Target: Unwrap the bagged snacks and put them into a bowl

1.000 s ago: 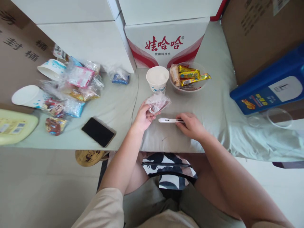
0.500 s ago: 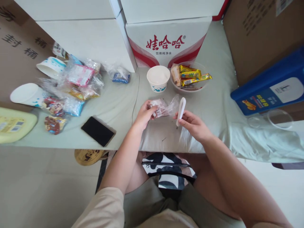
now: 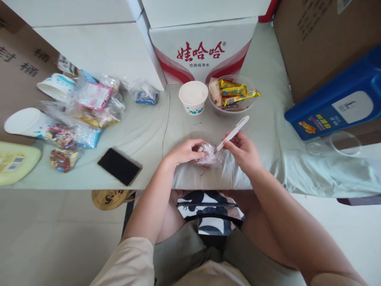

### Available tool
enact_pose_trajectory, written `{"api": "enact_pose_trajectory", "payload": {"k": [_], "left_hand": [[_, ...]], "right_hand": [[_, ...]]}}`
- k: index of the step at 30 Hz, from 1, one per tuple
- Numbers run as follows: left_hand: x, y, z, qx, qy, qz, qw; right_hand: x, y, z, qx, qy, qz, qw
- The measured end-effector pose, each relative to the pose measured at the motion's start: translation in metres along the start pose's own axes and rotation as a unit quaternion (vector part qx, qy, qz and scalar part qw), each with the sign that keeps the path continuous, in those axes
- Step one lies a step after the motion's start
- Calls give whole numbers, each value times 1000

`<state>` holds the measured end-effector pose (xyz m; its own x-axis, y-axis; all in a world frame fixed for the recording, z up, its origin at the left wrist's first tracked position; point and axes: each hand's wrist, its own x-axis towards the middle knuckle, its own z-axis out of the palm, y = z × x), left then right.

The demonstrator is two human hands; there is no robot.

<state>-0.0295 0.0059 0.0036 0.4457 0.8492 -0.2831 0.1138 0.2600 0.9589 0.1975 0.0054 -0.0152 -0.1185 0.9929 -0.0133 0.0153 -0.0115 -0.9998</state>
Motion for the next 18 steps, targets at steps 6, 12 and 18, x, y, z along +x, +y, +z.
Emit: {"api": "enact_pose_trajectory", "payload": {"k": [6,12,18], "left_hand": [[1,-5,-6,-23,29,-8,999],[9,-11,-4,-205,164,7,965],[12,-6,-1,-236,179,22,955]], "right_hand": [[12,3,-16,-68,225,-82,969],[6,-4,-24,-284,121,-108,945],[5,5,-21,-437,10,-96,894]]}}
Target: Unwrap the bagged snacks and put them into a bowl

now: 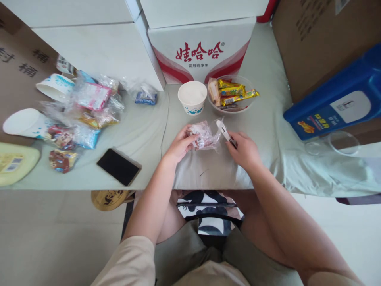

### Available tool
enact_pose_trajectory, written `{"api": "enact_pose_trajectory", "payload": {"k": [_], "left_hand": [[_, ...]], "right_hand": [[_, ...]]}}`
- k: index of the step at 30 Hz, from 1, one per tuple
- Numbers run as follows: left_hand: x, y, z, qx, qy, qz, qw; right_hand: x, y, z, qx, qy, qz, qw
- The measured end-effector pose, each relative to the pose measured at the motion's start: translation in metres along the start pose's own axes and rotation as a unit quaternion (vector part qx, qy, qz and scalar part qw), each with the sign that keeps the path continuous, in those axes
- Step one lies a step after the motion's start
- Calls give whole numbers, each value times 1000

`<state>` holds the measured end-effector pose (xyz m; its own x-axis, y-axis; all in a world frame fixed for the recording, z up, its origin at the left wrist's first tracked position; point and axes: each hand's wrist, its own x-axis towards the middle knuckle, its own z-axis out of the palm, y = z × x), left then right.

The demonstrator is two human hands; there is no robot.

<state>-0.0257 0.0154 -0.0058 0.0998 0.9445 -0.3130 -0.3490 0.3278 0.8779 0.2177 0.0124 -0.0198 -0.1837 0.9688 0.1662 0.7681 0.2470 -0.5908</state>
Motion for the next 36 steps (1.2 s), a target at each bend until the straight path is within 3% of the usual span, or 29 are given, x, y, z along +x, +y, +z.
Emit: {"api": "enact_pose_trajectory", "payload": {"k": [5,8,14,22,31,36], "left_hand": [[-2,0,0,9,-4,-5,1000],[-1,-1,0,21,-3,-2,1000],[-1,-2,3,38,-10,2,999],[-2,0,5,42,-10,-2,999],[-1,-1,5,53,-23,-3,998],[0,-1,6,61,-23,-4,998]], "right_hand": [[0,6,4,-55,-17,-20,998],[-1,1,4,-6,5,-55,998],[1,-9,1,94,-36,-121,987],[-1,-13,-1,119,16,-85,989],[1,-18,2,111,-72,-90,987],[2,-19,2,110,-71,-100,986]]}}
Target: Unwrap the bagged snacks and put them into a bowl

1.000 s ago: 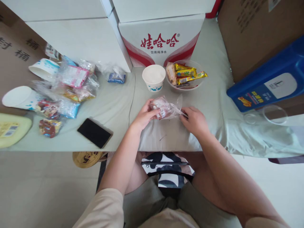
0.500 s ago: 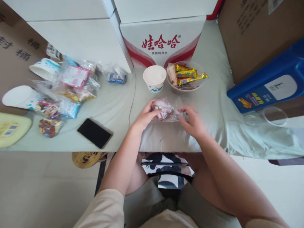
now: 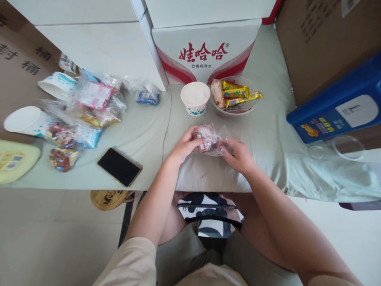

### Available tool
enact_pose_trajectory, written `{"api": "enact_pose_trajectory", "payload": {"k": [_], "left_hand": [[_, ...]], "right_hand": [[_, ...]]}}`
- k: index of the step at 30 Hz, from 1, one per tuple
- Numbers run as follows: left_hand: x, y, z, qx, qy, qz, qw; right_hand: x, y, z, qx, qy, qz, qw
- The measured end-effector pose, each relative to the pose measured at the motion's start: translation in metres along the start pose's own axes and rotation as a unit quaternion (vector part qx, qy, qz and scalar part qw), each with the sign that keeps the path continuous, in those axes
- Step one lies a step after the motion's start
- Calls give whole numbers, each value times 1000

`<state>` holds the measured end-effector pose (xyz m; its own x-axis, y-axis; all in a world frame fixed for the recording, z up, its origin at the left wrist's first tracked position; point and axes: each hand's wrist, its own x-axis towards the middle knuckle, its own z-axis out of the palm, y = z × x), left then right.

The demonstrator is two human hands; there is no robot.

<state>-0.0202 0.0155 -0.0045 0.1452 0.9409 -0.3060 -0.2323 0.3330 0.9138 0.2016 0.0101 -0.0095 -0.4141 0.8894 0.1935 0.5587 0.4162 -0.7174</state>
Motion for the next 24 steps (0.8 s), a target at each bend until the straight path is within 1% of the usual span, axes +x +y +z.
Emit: {"api": "enact_pose_trajectory", "payload": {"k": [8,15,17,21,22,24], "left_hand": [[2,-1,0,8,4,2,1000],[2,-2,-1,9,-2,6,1000],[1,-2,-1,14,-3,6,1000],[1,-1,-1,25,4,5,1000],[1,-1,-1,26,7,6,1000],[1,-2,-1,25,8,7,1000]], "right_hand": [[-1,1,1,-10,8,-2,1000],[-3,-2,0,57,41,-2,997],[-5,-2,-2,75,44,-16,996],[-7,2,-2,99,69,-98,988],[-6,3,0,95,79,-105,987],[-5,4,3,70,99,-88,989]]}}
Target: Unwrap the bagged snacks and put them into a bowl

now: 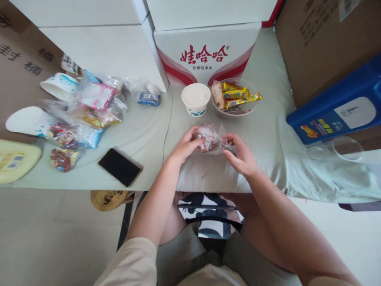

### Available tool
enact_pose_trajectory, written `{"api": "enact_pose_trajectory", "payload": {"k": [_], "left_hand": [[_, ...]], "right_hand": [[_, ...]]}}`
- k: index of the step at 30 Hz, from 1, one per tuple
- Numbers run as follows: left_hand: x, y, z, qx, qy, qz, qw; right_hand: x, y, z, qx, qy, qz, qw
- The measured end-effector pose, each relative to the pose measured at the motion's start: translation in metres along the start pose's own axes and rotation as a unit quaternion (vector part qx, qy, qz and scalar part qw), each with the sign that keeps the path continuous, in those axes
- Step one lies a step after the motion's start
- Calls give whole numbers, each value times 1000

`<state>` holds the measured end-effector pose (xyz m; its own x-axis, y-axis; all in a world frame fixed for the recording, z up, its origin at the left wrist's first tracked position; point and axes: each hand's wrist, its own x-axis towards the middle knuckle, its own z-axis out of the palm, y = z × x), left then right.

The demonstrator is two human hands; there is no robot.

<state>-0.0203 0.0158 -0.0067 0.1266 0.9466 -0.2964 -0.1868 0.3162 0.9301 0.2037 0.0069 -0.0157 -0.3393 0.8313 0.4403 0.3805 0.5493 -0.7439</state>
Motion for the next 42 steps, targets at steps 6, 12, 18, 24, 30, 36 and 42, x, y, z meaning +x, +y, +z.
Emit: {"api": "enact_pose_trajectory", "payload": {"k": [6,12,18,24,30,36,42], "left_hand": [[1,0,1,1,-10,5,1000],[3,1,2,1,28,-17,999],[6,-3,3,-5,47,-18,999],[8,-3,0,-17,48,-29,998],[6,0,7,59,50,48,996],[5,-2,9,21,-9,2,1000],[-3,-4,15,-18,-122,57,991]], "right_hand": [[4,-2,4,-42,89,35,995],[3,-18,-1,27,132,0,991],[-9,-43,20,-10,-120,-118,986],[-15,-50,38,-32,-250,-151,956],[-5,-44,20,-105,-47,20,993],[-1,-25,20,-208,5,80,975],[-1,-25,25,-170,29,70,983]]}}
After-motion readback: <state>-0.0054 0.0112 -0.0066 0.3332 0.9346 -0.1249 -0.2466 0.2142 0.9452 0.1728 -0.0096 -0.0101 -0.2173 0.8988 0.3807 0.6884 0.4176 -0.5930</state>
